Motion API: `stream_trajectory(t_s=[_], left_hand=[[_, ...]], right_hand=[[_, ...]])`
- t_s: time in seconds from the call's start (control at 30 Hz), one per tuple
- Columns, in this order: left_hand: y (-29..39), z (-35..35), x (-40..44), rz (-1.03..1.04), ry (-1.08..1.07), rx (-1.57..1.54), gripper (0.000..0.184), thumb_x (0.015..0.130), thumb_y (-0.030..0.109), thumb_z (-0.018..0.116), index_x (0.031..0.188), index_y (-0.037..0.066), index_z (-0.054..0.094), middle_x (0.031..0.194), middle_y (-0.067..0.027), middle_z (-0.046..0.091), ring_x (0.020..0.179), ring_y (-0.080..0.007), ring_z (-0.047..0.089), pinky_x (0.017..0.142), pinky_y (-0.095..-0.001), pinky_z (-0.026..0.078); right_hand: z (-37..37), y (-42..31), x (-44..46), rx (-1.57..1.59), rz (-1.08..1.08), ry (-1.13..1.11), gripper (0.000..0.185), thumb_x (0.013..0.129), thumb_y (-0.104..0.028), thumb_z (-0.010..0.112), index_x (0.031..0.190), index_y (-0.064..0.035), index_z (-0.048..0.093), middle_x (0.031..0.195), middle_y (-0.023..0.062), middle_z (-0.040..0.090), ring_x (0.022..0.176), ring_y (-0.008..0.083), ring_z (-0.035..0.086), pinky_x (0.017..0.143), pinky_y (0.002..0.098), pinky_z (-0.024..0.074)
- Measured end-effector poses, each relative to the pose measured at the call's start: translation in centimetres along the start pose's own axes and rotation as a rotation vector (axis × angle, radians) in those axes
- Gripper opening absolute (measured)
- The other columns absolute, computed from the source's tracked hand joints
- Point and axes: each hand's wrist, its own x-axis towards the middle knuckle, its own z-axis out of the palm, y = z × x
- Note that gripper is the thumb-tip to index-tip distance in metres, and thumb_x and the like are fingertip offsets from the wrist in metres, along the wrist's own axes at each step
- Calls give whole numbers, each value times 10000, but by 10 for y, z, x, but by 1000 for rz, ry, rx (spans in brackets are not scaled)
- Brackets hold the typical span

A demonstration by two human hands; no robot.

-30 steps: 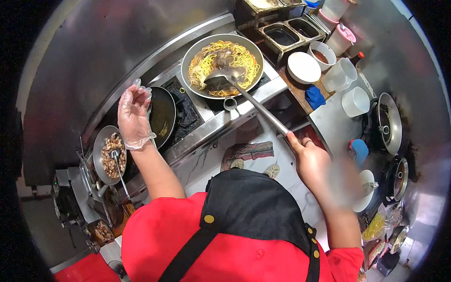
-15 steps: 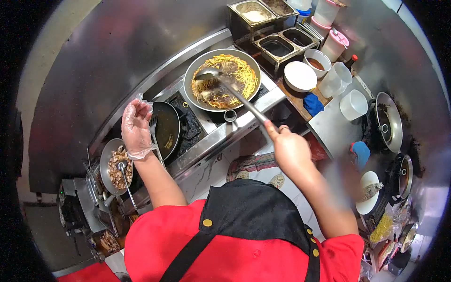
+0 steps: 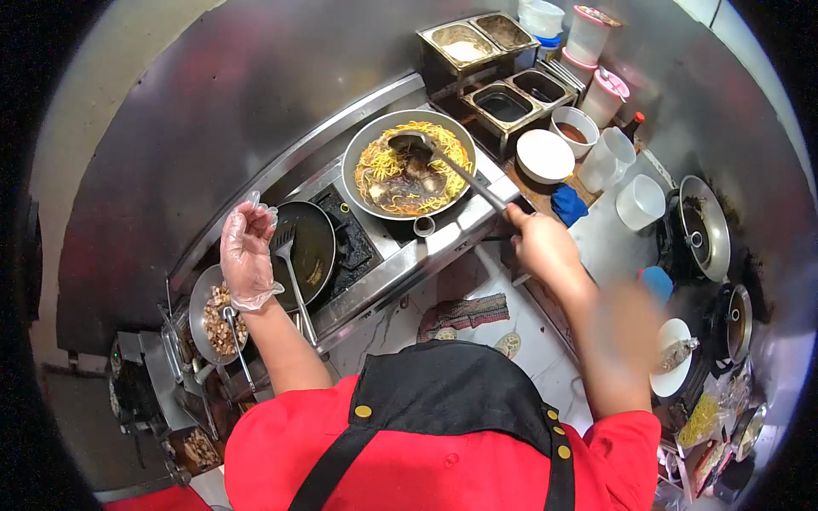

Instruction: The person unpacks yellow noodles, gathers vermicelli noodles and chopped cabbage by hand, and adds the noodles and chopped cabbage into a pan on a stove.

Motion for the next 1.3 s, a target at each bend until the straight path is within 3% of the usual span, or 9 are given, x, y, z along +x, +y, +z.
stream_trajectory(t_s=[0.2, 0.27, 0.33, 0.4, 0.5, 0.8, 0.93, 1.1, 1.3], left_hand=[[-7, -11, -8, -49, 14, -17, 230, 942, 180, 528, 1069, 0, 593, 945, -100, 644, 887, -189, 618, 779, -296, 491], [-5, -13, -12, -50, 9, -36, 230, 941, 183, 530, 1064, 1, 599, 950, -102, 643, 874, -189, 620, 783, -301, 496], [-5, -25, -10, -59, 10, -58, 230, 941, 184, 531, 1063, 2, 600, 956, -107, 642, 866, -188, 620, 777, -296, 496], [-4, -30, -8, -48, 90, -11, 230, 939, 183, 533, 1066, 3, 599, 955, -112, 642, 864, -189, 620, 771, -295, 497], [-1, -33, -7, -29, 73, -40, 228, 941, 174, 528, 1065, -3, 598, 953, -119, 641, 864, -191, 622, 776, -297, 501], [-12, -42, -9, -61, 77, -70, 246, 945, 180, 527, 1079, -19, 584, 960, -126, 635, 877, -203, 623, 787, -299, 510], [-15, -37, -11, -58, 66, -55, 251, 942, 184, 532, 1080, -18, 585, 965, -126, 638, 885, -204, 627, 787, -299, 509], [-18, -27, -21, -106, 13, -42, 252, 946, 186, 523, 1081, -17, 585, 972, -127, 642, 877, -195, 628, 779, -291, 507], [-25, -36, -27, -137, 35, -51, 286, 938, 233, 543, 1072, -15, 592, 961, -129, 628, 890, -223, 617, 783, -310, 504]], right_hand=[[70, 12, 40, -138, 31, 172, 571, 789, -33, 553, 1343, -91, 430, 932, 235, 618, 796, 368, 650, 683, 457, 519], [99, 0, 22, 331, -240, 204, 556, 776, 2, 577, 1309, -46, 430, 838, 188, 616, 696, 287, 656, 583, 385, 531], [75, -27, 12, 1152, 162, -499, 505, 784, 18, 592, 1263, -14, 434, 746, 102, 574, 583, 167, 600, 483, 302, 503], [54, -35, 5, 1830, 302, -583, 435, 832, -11, 569, 1242, 16, 429, 730, 40, 523, 505, 100, 512, 421, 233, 461], [26, -42, -14, 1886, 326, -562, 503, 835, -21, 567, 1303, 25, 387, 740, 41, 512, 503, 99, 513, 424, 226, 468], [-39, -24, -64, 1457, 240, -479, 691, 762, -1, 619, 1388, 45, 331, 881, 69, 592, 502, 110, 558, 417, 244, 468], [-29, -35, -39, 527, 203, -204, 705, 716, -17, 614, 1380, 17, 379, 970, 164, 623, 792, 216, 621, 737, 359, 498], [50, -17, -15, -166, 90, 26, 656, 718, 20, 535, 1356, 10, 382, 926, 271, 604, 799, 387, 636, 698, 460, 509], [40, -42, -36, 1844, 331, -491, 507, 838, -36, 559, 1313, 10, 389, 786, 69, 549, 495, 94, 517, 425, 219, 451]])
